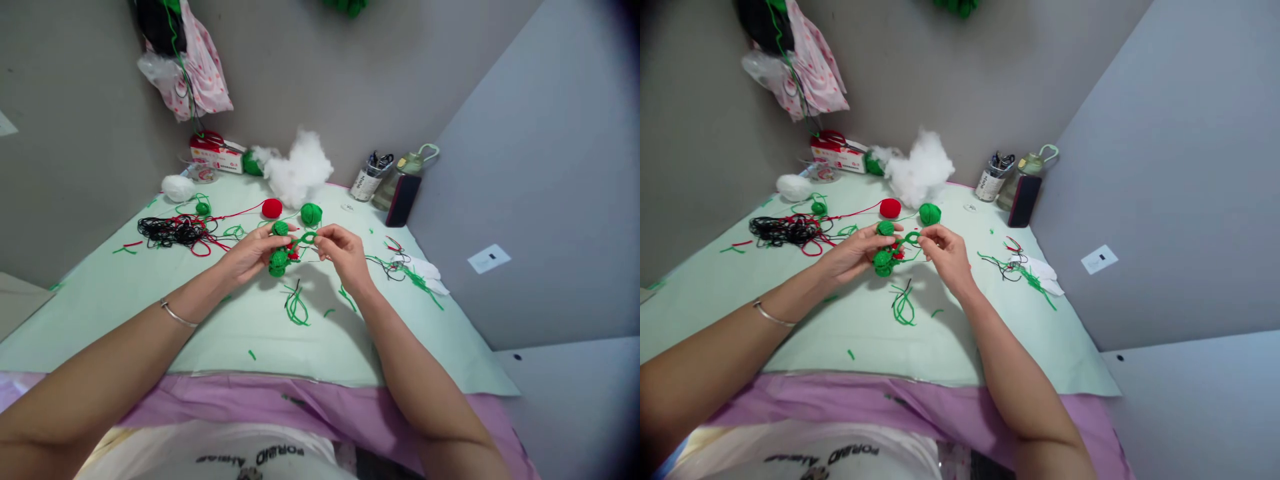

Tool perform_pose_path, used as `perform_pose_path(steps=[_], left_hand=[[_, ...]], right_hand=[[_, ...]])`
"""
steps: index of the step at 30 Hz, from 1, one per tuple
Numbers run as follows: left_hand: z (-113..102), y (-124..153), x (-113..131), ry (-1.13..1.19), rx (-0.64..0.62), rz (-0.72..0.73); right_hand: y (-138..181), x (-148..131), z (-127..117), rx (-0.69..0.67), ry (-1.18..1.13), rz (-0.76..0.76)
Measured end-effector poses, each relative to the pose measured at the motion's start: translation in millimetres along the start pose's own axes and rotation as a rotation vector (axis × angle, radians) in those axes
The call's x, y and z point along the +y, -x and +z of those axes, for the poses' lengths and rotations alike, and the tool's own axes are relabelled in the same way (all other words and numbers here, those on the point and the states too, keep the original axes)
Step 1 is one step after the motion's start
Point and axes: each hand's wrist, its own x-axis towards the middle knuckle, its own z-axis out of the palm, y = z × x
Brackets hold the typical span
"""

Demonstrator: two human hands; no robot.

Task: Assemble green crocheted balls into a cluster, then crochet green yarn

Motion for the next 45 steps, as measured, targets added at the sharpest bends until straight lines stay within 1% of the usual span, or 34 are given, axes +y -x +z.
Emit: perform_pose_path(steps=[3,6,10,13,19,26,28,32,35,38,42,45], left_hand=[[0.2,3.1,3.3,-0.049,-0.035,-0.042],[0.5,5.0,4.3,-0.120,-0.116,-0.081],[-0.7,3.2,2.7,-0.134,-0.179,-0.054],[-1.5,1.0,1.4,-0.135,-0.185,-0.019],[-2.8,0.8,-0.6,-0.142,-0.189,-0.010],[-7.7,-1.2,-5.6,-0.152,-0.273,-0.009],[-7.8,-1.5,-5.3,-0.171,-0.267,0.001],[-5.1,0.5,-2.5,-0.185,-0.170,-0.011],[-2.7,2.1,-0.9,-0.157,-0.132,-0.030],[-1.8,2.4,-0.2,-0.143,-0.132,-0.040],[-3.7,1.6,0.5,-0.143,-0.136,-0.020],[-5.8,1.0,-0.5,-0.155,-0.161,-0.017]], right_hand=[[-0.2,-3.1,-0.8,0.009,-0.098,0.064],[-0.3,-4.5,-1.1,0.028,-0.203,0.108],[-3.6,-2.7,-3.1,0.064,-0.299,0.138],[-6.3,-0.6,-4.6,0.096,-0.322,0.170],[-5.7,-1.1,-4.5,0.038,-0.312,0.175],[-3.2,-3.9,-2.5,0.005,-0.328,0.164],[-3.1,-4.2,-2.6,0.012,-0.317,0.164],[-2.9,-4.5,-2.1,0.015,-0.299,0.153],[-2.8,-4.2,-1.0,0.030,-0.301,0.143],[-4.1,-2.5,-2.0,0.084,-0.303,0.143],[-8.2,1.2,-8.0,0.152,-0.286,0.152],[-8.3,1.4,-9.2,0.148,-0.268,0.133]])
